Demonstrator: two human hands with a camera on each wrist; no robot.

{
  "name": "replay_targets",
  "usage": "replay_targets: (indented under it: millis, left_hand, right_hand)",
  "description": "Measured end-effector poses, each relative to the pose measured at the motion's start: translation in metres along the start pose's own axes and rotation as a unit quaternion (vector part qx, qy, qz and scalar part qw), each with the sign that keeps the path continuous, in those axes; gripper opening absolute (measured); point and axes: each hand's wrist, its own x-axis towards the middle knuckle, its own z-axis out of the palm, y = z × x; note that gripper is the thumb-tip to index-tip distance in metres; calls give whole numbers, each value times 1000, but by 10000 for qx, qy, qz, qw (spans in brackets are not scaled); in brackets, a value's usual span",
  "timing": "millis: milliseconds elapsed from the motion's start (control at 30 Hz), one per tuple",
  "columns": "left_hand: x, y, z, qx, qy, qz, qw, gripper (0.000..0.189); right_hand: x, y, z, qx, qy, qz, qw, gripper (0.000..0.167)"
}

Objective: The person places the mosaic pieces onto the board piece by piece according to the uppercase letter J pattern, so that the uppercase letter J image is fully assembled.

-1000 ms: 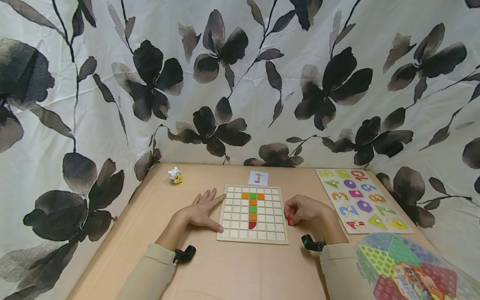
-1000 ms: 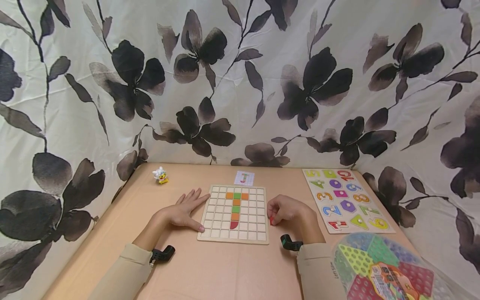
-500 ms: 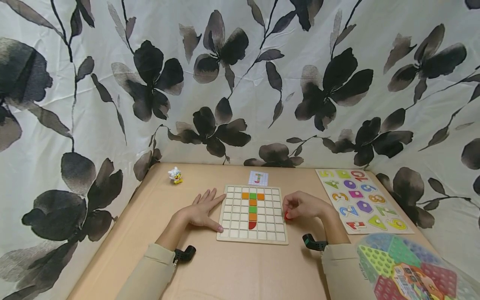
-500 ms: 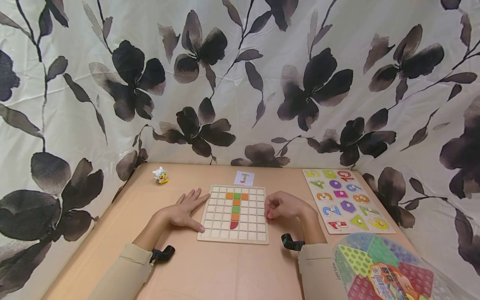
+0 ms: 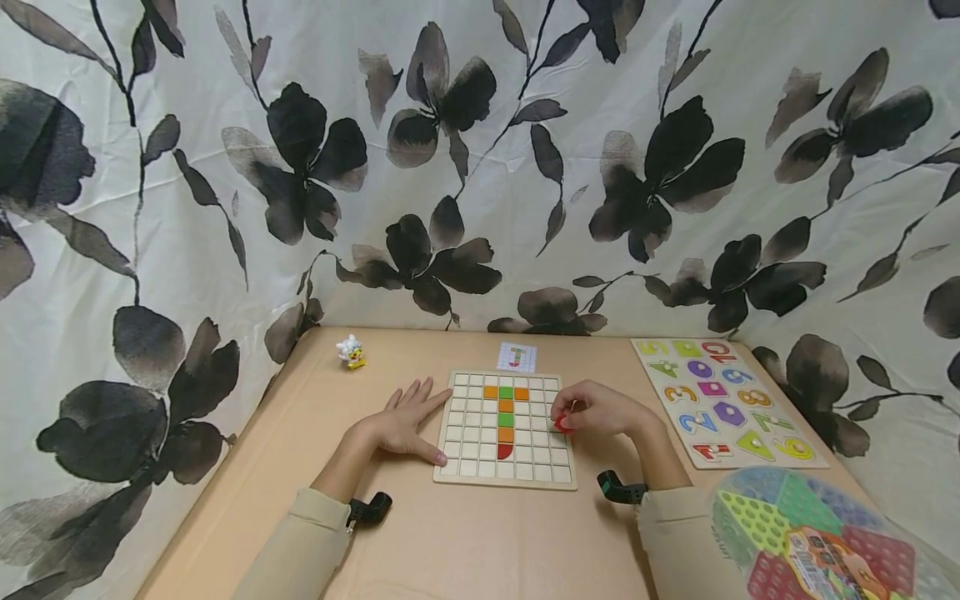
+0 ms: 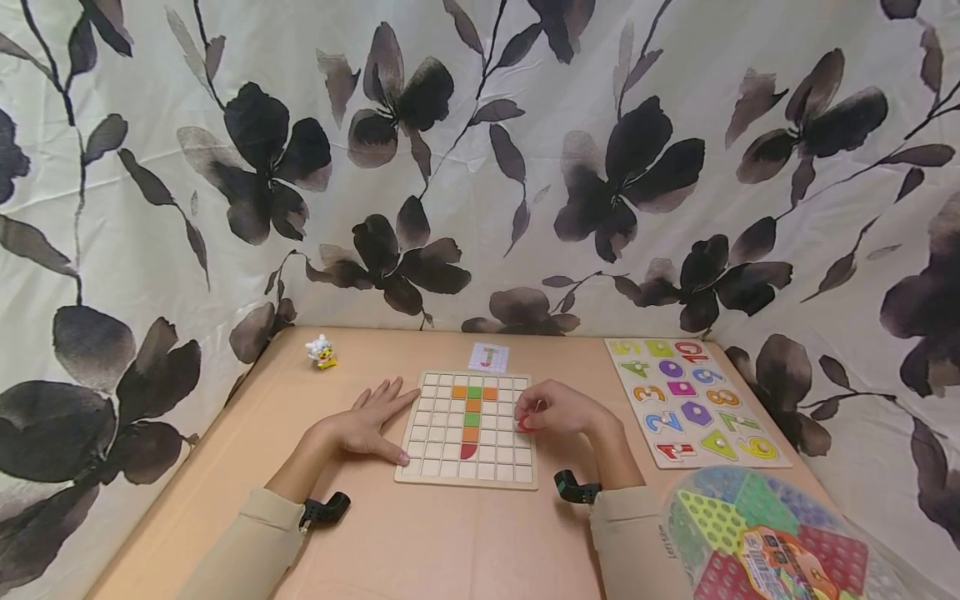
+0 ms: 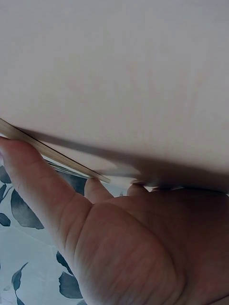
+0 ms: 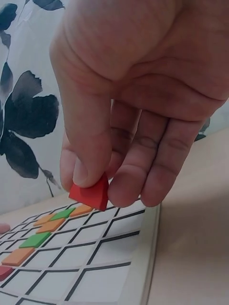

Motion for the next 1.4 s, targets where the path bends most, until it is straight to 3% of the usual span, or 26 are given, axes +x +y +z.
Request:
replay_targets:
  millis: [333,633,833,1400]
  left_hand:
    - [0,0,0,-46,2,17,10000,124]
    - [1,-3,1,-37,15,18,10000,125]
    - [1,-3,2,-22,15,36,10000,125]
    - [1,-3,0,-49,32,45,10000,124]
  right_hand:
    - [9,-5,9,-70,-54,-78,9999,12]
    - [18,-15,20,-5,190,-65,9998,12]
    - [26,-21,26,-86,361,-288,9989,12]
    - [44,-28,43,-71,561,-405,9976,12]
